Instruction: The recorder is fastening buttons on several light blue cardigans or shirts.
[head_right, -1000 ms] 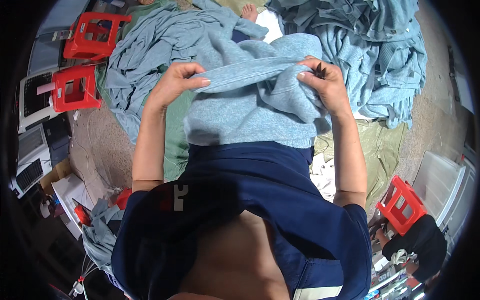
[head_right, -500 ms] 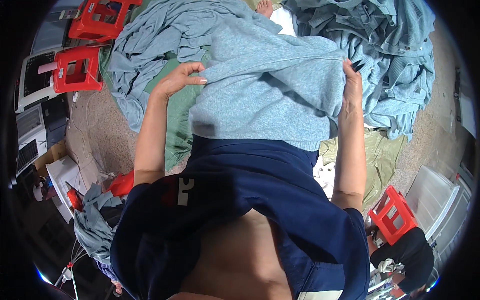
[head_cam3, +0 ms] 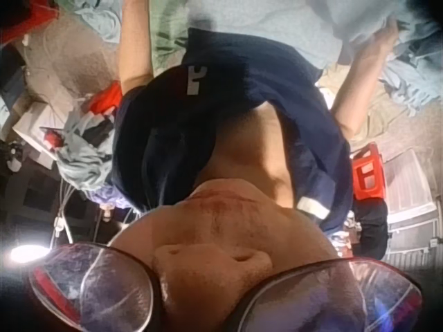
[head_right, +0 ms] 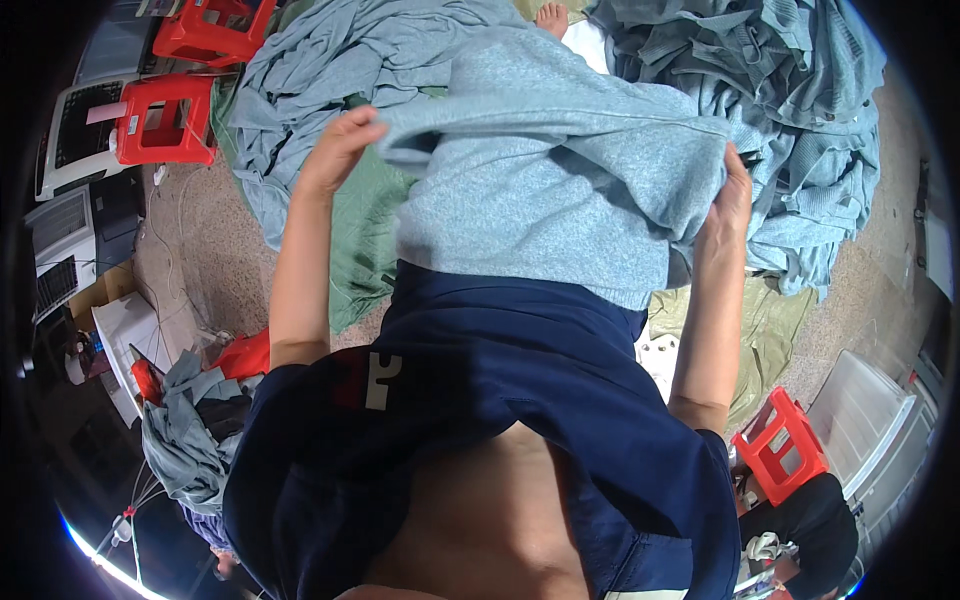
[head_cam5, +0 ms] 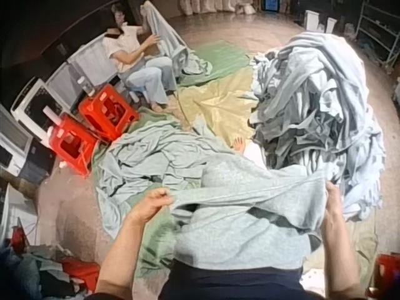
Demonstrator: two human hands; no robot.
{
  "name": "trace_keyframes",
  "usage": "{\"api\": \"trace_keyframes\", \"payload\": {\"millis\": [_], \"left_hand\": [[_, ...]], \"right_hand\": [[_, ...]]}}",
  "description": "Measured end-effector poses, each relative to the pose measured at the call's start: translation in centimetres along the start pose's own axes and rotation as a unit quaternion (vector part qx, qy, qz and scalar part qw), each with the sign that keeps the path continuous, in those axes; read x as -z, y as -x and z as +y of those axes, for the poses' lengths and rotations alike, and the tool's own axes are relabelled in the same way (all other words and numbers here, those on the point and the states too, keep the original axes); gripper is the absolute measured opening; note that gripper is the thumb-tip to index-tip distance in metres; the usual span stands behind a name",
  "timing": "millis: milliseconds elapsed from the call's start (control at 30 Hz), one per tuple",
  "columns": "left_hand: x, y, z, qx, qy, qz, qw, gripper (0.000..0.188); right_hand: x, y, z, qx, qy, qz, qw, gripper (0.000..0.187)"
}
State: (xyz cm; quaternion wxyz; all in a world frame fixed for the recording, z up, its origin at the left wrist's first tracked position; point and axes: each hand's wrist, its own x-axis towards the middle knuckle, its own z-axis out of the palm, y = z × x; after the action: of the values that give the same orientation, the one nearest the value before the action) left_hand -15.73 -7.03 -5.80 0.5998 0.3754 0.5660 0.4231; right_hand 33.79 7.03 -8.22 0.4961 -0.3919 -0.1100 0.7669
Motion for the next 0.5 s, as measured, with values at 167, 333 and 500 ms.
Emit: {"api": "trace_keyframes", "payload": {"millis": [167, 333, 500], "left_hand": [[-6.3, 3.5, 12.4, -0.136, 0.004, -0.004, 0.991, 0.016], [-11.8, 0.2, 9.7, -0.002, 0.027, -0.019, 0.999, 0.018], [-15.0, -0.8, 8.3, 0.029, 0.066, -0.128, 0.989, 0.016]], "right_hand": [[-7.6, 4.4, -2.5, 0.375, 0.362, 0.018, 0.853, 0.015], [-13.5, 9.3, 2.1, 0.442, 0.683, -0.192, 0.548, 0.033], [-15.3, 9.9, 7.2, 0.523, 0.611, -0.31, 0.507, 0.025]]}}
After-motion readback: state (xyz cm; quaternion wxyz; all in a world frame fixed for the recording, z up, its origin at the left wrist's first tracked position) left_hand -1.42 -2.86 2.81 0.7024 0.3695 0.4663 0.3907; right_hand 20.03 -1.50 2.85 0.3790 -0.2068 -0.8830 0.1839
